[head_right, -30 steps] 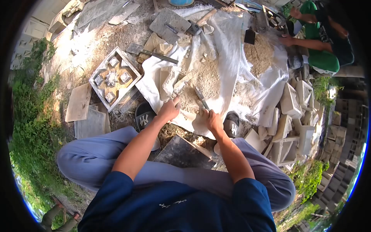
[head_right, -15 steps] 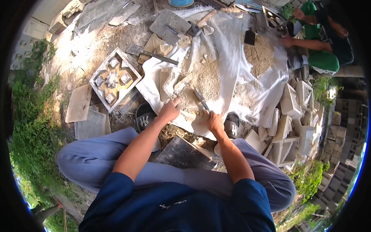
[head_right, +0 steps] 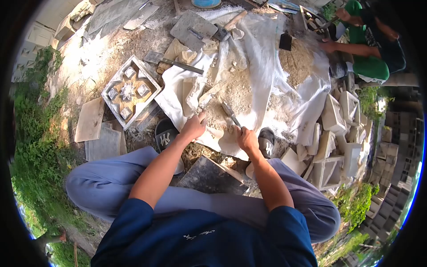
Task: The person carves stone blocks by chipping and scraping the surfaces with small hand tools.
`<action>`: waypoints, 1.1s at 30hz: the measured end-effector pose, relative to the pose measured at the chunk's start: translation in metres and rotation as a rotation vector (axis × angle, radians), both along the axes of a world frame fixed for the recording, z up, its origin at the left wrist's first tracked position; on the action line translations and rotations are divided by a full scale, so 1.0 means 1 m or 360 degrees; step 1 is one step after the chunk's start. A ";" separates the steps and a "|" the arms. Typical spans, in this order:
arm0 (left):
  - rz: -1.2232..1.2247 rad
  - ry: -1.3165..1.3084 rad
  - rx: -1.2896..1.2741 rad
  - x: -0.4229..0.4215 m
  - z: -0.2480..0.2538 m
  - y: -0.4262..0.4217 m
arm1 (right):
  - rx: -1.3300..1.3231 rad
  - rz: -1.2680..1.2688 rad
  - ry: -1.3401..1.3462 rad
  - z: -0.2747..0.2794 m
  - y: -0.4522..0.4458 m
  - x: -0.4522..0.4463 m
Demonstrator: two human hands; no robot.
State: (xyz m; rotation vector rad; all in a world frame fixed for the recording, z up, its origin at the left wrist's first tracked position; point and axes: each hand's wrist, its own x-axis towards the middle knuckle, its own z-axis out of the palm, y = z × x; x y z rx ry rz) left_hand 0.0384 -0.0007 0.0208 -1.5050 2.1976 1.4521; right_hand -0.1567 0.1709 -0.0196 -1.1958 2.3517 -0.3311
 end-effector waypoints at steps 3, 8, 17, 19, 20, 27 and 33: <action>-0.0024 -0.0210 0.0006 0.000 -0.016 0.000 | -0.0184 -0.0085 -0.0067 0.030 -0.014 -0.006; -0.0081 0.0046 -0.0177 0.003 -0.009 0.002 | -0.0617 -0.0196 -0.0215 0.031 -0.008 0.007; -0.0005 -0.0083 0.0058 -0.003 0.029 -0.001 | -0.0066 -0.0066 -0.0065 0.035 -0.023 -0.005; -0.0024 -0.0091 -0.0003 -0.002 0.016 -0.001 | -0.0294 -0.0127 -0.0132 0.040 -0.024 0.000; -0.0047 -0.0092 -0.0073 -0.001 0.011 -0.001 | -0.0289 -0.0118 -0.0137 0.042 -0.026 0.004; 0.0123 -0.0171 0.0277 -0.008 0.052 -0.001 | 0.0006 -0.0009 -0.0111 -0.001 -0.004 0.017; -0.0039 -0.0102 -0.0120 0.000 0.008 0.000 | -0.0235 -0.0162 -0.0167 0.033 -0.030 0.010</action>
